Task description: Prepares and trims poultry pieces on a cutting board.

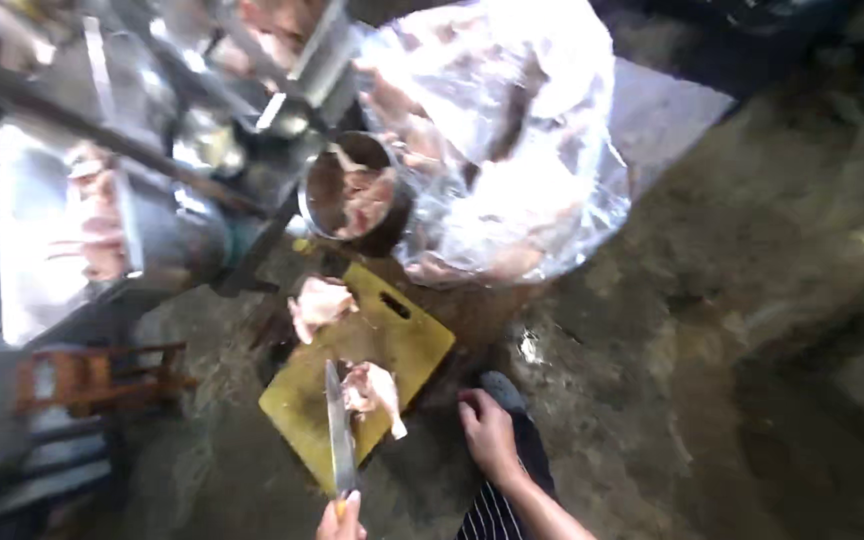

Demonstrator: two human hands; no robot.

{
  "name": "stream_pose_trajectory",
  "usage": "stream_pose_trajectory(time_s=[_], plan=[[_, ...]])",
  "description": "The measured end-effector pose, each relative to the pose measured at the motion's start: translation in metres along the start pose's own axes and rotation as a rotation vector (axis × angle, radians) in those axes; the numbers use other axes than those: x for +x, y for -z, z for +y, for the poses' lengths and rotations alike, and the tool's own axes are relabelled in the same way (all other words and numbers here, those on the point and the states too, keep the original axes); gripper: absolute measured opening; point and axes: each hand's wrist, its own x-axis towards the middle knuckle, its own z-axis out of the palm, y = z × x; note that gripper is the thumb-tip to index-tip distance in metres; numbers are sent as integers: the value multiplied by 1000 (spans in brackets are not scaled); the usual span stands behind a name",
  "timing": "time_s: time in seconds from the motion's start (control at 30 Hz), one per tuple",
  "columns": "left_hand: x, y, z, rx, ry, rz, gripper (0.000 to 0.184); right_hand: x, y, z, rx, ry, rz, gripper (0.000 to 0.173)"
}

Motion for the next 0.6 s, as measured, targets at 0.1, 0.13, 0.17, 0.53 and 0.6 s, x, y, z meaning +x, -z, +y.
stream_pose_trajectory(time_s=[0.1, 0.13, 0.17, 0.53, 0.6], plan=[[-14, -5, 12, -3, -31, 13, 46, 14, -16, -106, -199, 246, -108, 44], [-18, -7, 15, 7, -60, 23, 46, 21, -26, -131, -278, 264, -172, 55], [-21, -10, 19, 9, -87, 34, 47, 29, -39, -147, -363, 274, -225, 63], [-3, -40, 37, 199, -191, -59, 52, 58, -54, -161, -473, 66, -291, 41], [-1, -38, 40, 220, -218, -52, 49, 60, -51, -161, -409, 48, -273, 40]])
